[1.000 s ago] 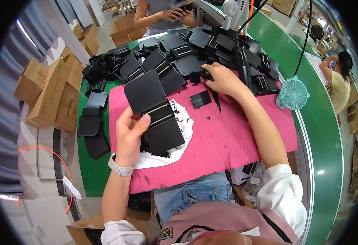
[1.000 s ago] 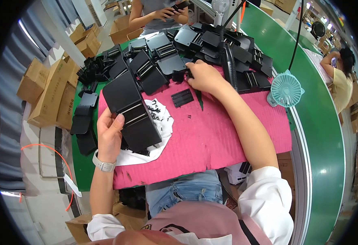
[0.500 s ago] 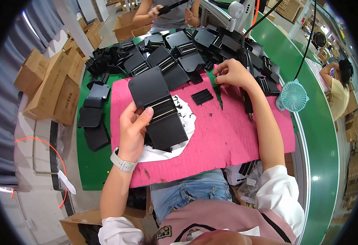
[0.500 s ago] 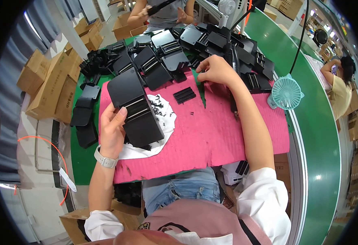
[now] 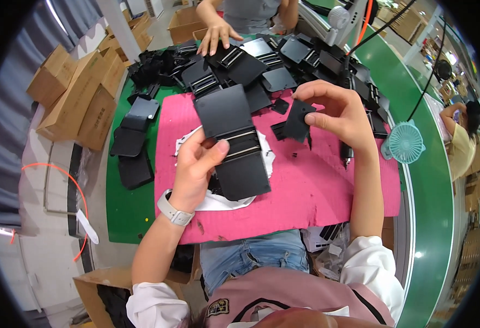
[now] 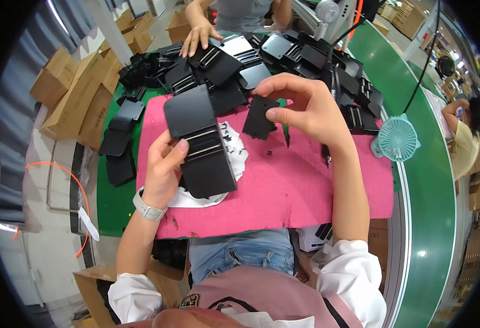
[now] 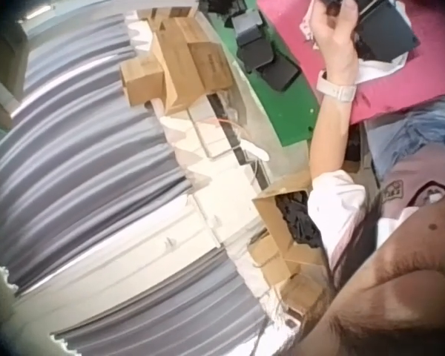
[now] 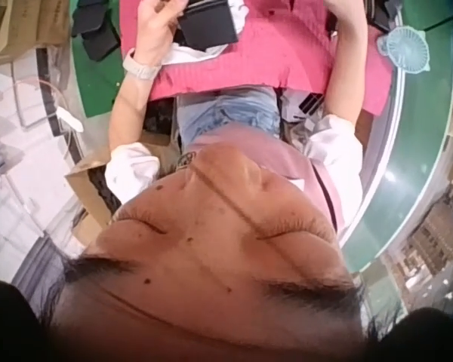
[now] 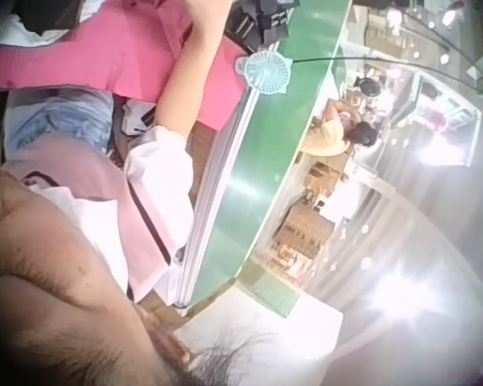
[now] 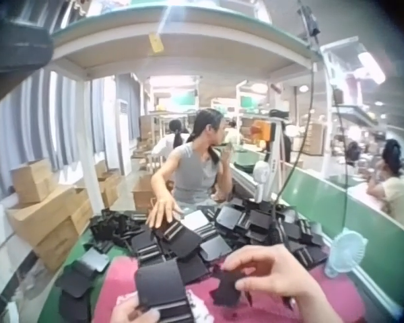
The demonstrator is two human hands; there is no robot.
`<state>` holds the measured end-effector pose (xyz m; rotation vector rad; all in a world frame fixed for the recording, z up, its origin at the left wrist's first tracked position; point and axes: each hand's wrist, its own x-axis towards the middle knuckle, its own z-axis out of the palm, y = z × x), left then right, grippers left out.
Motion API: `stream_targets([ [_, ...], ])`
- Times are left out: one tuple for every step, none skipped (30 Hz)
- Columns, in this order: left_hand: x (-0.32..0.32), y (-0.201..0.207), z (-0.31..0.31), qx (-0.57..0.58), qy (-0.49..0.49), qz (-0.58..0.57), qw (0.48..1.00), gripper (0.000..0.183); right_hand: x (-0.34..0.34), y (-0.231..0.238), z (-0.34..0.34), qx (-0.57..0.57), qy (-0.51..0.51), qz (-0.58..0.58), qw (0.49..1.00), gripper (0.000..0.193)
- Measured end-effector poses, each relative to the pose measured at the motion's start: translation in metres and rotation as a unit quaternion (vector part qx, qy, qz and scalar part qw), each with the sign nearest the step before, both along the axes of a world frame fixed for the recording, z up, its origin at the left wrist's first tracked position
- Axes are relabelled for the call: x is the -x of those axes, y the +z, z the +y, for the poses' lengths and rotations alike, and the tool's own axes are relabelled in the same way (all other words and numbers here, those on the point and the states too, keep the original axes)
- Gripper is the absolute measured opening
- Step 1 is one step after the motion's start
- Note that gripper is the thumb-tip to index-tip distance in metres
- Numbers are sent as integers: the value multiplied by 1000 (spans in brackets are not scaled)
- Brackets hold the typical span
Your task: Assemble small black plastic components by placing them together and securing them with an electric screwdriver.
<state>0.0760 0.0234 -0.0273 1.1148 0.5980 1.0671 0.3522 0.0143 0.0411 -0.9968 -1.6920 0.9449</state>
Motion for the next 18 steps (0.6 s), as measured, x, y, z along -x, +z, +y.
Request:
stream_targets([
  [-1, 1, 0, 8, -15, -1, 1000, 38, 7, 0, -3, -44, 13, -27, 999, 27],
  [-3, 2, -1, 18, -29, 1, 999, 38, 15, -1, -4, -87, 27, -51, 995, 27],
  [-5, 6, -3, 40, -56, -8, 998, 40, 26, 3, -8, -107, 46, -108, 987, 28],
  [-5, 6, -3, 61, -84, -9, 995, 41, 34, -2, -7, -167, 79, -125, 975, 31],
  [-5, 7, -3, 53, -103, -3, 993, 41, 42, -5, -9, -173, 102, -121, 972, 29],
  [-5, 7, -4, 44, -121, 2, 992, 41, 51, -7, -12, -179, 125, -118, 969, 27],
  [-6, 6, -5, 47, -121, 4, 992, 41, 59, -9, -12, -215, 117, -130, 961, 28],
  [-8, 4, -6, 47, -122, 5, 991, 40, 66, -11, -12, -213, 118, -127, 962, 28],
  [-9, 2, -7, 46, -124, 6, 991, 40, 74, -15, -12, -250, 65, -134, 957, 26],
  [-9, 1, -6, 47, -124, 7, 991, 40, 76, -17, -12, -288, 11, -141, 947, 25],
  [-8, 0, -5, 61, -122, 6, 991, 39, 72, -21, -12, -284, -8, -177, 942, 22],
  [-8, -1, -3, 75, -119, 4, 990, 39, 68, -24, -13, -284, -8, -177, 942, 22],
  [-7, -2, -3, 81, -106, 6, 991, 39, 65, -27, -13, -261, -6, -200, 944, 22],
  [-6, -2, -3, 80, -104, 6, 991, 39, 63, -29, -12, -237, -4, -223, 945, 23],
  [-6, 0, -4, 75, -94, -6, 993, 40, 63, -25, -12, -240, 9, -219, 946, 25],
  [-6, 0, -5, 71, -85, -17, 994, 41, 63, -25, -13, -240, 10, -219, 946, 25],
  [-7, -1, -5, 71, -83, -17, 994, 41, 64, -25, -14, -216, 11, -212, 953, 26],
  [-7, -2, -4, 69, -73, -19, 995, 41, 64, -25, -15, -192, 12, -205, 960, 28],
])
